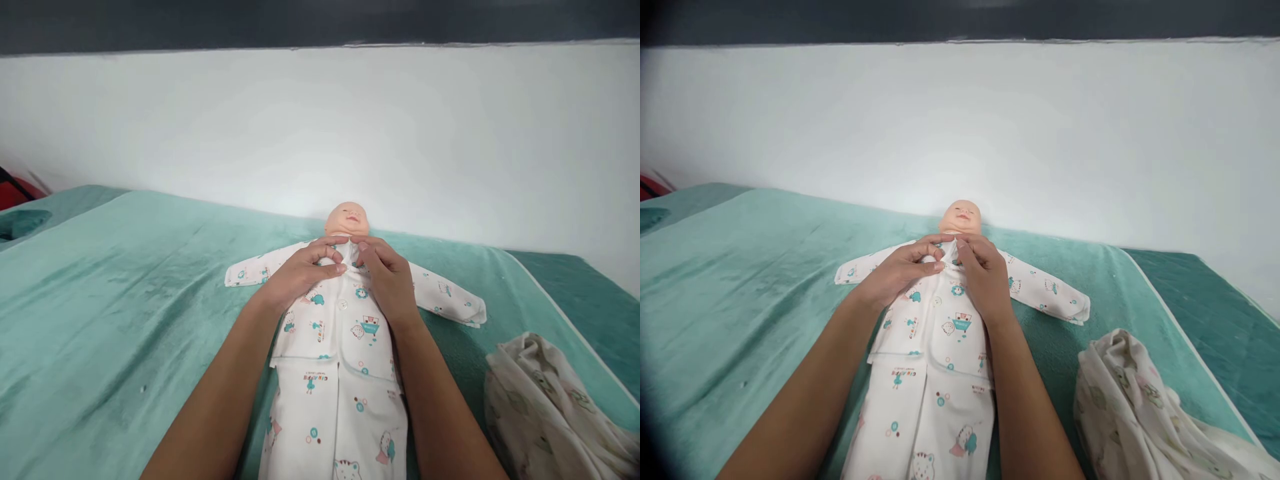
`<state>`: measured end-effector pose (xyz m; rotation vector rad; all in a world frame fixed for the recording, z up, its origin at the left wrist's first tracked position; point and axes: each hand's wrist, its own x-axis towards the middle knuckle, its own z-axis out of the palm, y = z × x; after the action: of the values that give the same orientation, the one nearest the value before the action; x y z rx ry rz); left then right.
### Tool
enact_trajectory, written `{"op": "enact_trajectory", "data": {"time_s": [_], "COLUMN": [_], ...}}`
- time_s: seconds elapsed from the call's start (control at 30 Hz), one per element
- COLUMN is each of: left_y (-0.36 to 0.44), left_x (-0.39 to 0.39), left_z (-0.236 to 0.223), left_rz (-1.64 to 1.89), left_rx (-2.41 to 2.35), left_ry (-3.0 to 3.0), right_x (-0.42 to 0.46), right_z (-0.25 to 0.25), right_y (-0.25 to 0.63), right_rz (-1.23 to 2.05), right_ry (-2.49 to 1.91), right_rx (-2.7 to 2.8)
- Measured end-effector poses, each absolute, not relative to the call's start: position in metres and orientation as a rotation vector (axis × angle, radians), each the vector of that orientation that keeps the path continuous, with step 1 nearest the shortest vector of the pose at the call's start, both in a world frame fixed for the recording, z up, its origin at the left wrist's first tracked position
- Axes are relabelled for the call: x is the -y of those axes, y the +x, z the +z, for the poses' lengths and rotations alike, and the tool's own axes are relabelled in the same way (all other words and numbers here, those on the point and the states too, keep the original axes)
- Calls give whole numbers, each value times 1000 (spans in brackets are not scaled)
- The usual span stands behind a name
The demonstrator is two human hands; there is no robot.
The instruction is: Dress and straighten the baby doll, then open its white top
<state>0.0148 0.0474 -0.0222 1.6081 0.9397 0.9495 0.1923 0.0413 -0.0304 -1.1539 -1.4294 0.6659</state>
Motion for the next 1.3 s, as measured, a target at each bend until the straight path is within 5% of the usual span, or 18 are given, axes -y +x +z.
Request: {"op": "enact_trajectory", "data": {"time_s": [1.3], "left_y": [10], "left_x": [-58], "left_z": [-33], "left_rz": [1010], "left_rx": [-687], "left_ry": [1565], "right_x": [-41], "right_z": [-30], "right_y": [195], "right_rz": [758], "right_ry": [-987], "right_rx": [1616]}}
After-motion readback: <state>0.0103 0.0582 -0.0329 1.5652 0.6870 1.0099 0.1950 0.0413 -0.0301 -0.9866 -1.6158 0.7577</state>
